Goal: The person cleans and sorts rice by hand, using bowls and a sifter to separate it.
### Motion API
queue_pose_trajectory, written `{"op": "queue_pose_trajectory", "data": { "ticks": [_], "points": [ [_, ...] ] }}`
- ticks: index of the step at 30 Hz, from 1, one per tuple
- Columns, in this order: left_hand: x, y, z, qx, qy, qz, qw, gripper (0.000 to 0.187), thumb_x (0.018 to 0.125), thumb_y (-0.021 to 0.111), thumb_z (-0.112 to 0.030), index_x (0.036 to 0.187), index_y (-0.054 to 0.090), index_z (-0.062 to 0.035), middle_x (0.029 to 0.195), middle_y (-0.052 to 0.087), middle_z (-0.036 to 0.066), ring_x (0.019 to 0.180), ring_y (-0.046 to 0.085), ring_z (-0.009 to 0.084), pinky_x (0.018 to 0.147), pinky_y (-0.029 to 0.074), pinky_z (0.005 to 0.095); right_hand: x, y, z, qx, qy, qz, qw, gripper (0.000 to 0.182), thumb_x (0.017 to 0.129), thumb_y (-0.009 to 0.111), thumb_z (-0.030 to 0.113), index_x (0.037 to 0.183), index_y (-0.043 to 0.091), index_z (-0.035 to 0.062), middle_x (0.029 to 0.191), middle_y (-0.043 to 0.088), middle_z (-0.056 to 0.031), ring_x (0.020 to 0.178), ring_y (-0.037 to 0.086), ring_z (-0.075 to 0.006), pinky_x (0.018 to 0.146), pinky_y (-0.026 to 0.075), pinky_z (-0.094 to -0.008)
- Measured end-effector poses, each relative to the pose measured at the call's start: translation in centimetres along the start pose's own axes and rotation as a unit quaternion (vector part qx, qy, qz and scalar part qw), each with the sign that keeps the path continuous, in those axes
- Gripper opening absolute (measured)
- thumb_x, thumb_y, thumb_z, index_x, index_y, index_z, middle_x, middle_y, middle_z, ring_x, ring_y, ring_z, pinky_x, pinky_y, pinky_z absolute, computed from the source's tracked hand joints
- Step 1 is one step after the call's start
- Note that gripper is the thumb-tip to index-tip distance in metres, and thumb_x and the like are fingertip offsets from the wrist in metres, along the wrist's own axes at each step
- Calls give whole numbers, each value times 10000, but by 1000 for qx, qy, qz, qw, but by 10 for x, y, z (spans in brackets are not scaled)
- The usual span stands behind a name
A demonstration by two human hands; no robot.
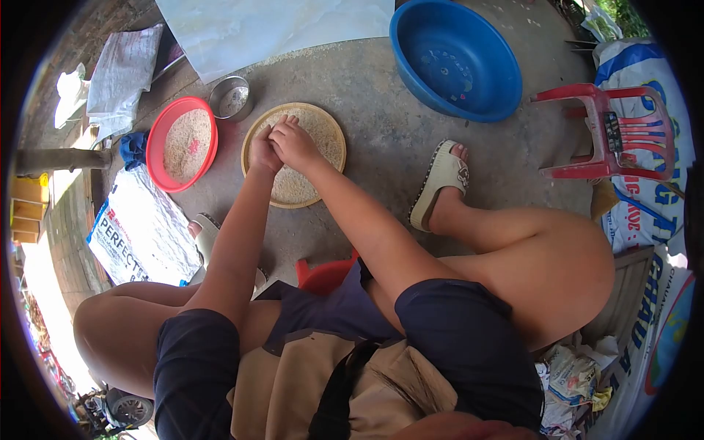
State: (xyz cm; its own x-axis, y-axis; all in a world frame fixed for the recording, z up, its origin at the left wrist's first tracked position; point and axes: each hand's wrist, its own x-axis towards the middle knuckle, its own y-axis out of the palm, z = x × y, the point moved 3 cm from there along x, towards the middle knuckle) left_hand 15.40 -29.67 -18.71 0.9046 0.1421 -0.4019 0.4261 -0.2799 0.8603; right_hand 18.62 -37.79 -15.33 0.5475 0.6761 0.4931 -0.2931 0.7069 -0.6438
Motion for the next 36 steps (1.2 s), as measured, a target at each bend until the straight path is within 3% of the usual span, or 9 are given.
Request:
{"op": "queue_pose_trajectory", "data": {
  "ticks": [7, 12, 19, 25, 28, 31, 33, 34, 36],
  "points": [
    [-6, 15, -5, 26, 37, -41, 998, 498, 967, 235, -266, 1353, 305, 40, 1395, 348, 203, 1302, 328, 309, 1097, 250, 392, 8, 13, 5, 11, 62, 18, 998, 110, 763, 523, 89, 745, 623, 46, 860, 615, -126, 858, 599, -284, 736, 484, -396],
    [2, 5, -16, -63, 68, 34, 995, 506, 968, 223, -265, 1368, 259, 43, 1426, 286, 203, 1316, 303, 307, 1110, 246, 392, 15, 2, 16, 111, 83, -12, 990, 76, 720, 585, 116, 755, 634, 69, 770, 636, -119, 745, 620, -294, 662, 492, -404],
    [7, -5, -25, -118, 86, 31, 989, 492, 967, 224, -235, 1378, 239, 36, 1436, 271, 200, 1331, 271, 315, 1113, 235, 405, 21, -11, 25, 178, 127, 33, 975, 78, 711, 606, 120, 770, 630, 75, 708, 641, -105, 634, 624, -280, 602, 500, -370],
    [19, -5, -15, -169, 70, 102, 978, 500, 971, 195, -260, 1360, 267, 46, 1403, 314, 222, 1304, 310, 349, 1101, 260, 428, 20, -10, 22, 130, 41, -89, 987, 49, 731, 572, 82, 758, 608, 62, 739, 637, -121, 688, 619, -297, 615, 490, -386],
    [24, -7, -9, -149, 68, 99, 982, 504, 973, 183, -265, 1362, 269, 43, 1409, 314, 211, 1306, 314, 330, 1100, 261, 416, 18, -8, 14, 129, 86, -56, 986, 44, 737, 553, 54, 750, 595, 57, 747, 634, -115, 737, 613, -309, 649, 486, -399],
    [31, -12, -7, -123, 54, 77, 988, 507, 971, 185, -284, 1333, 324, 42, 1360, 391, 191, 1260, 381, 307, 1074, 299, 409, 19, -11, 8, 113, 83, -84, 987, 60, 709, 545, 59, 752, 586, 66, 852, 630, -126, 835, 594, -320, 722, 467, -427],
    [36, -25, -11, 32, 59, -100, 993, 497, 969, 195, -304, 1232, 437, 41, 1248, 496, 156, 1171, 467, 282, 1023, 359, 401, 17, -17, 1, 97, 87, -131, 983, 91, 714, 535, 52, 788, 587, 65, 924, 617, -125, 875, 580, -326, 756, 457, -429],
    [39, -24, -12, -27, 28, -72, 997, 474, 967, 211, -310, 1107, 511, 29, 1105, 561, 137, 1087, 516, 279, 969, 401, 417, 14, -21, -3, 81, 91, -178, 976, 122, 719, 526, 45, 823, 587, 64, 996, 604, -124, 916, 566, -333, 790, 448, -432],
    [41, -33, -8, 6, -11, -217, 976, 442, 972, 234, -300, 1030, 534, 20, 982, 580, 134, 938, 557, 252, 871, 462, 393, -3, -19, -21, 21, 123, -164, 979, 217, 728, 514, 55, 929, 596, 60, 1097, 563, -136, 989, 535, -334, 861, 420, -428]
  ]
}}
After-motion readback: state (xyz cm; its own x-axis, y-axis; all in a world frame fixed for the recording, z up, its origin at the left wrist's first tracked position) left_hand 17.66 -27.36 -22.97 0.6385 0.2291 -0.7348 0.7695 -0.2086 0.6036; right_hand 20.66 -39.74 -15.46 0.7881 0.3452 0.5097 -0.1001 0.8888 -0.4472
